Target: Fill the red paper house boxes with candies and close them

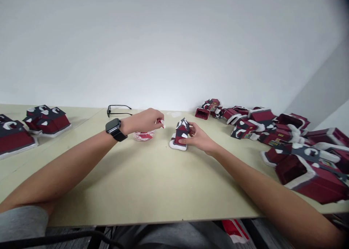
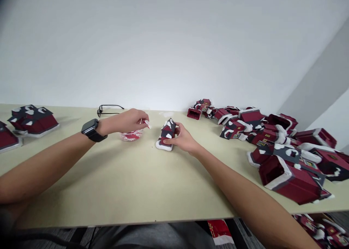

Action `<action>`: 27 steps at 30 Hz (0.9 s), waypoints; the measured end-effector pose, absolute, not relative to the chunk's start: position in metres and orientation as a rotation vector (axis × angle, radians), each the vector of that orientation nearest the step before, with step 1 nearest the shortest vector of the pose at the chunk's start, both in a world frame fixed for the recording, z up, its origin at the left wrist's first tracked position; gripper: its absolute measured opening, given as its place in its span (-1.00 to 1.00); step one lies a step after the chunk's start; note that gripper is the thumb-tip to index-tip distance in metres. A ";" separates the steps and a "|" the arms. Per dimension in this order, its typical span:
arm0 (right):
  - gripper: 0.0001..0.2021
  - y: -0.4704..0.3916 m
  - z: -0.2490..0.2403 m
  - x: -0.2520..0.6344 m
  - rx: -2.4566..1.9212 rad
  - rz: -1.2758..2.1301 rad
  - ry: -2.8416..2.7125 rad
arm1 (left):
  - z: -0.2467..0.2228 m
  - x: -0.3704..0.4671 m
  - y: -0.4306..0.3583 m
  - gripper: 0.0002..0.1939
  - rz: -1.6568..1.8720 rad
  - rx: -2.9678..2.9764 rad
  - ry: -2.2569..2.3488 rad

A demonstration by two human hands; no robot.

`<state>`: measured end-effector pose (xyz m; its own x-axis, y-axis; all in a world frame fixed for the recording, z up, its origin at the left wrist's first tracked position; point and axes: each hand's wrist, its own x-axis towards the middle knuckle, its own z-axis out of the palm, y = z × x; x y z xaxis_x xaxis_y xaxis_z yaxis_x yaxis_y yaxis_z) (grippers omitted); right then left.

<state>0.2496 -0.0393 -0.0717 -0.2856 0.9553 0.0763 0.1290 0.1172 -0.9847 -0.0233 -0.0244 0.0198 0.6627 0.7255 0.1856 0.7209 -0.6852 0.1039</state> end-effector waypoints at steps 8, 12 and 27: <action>-0.44 -0.062 -0.048 0.256 -0.659 1.801 -1.405 | 0.025 0.002 -0.062 -0.79 0.659 2.985 0.921; -0.44 -0.062 -0.050 0.258 -0.661 1.812 -1.374 | 0.027 0.007 -0.073 -0.85 0.855 2.997 0.806; -0.38 -0.063 -0.054 0.260 -0.601 1.895 -1.402 | 0.015 0.012 -0.072 -0.81 1.249 3.144 0.647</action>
<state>0.2599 -0.0634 -0.0539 -0.6518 0.7575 0.0363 -0.2563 -0.1749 -0.9507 0.0125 -0.0721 0.0148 0.6741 0.2267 0.7030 0.4432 -0.8855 -0.1394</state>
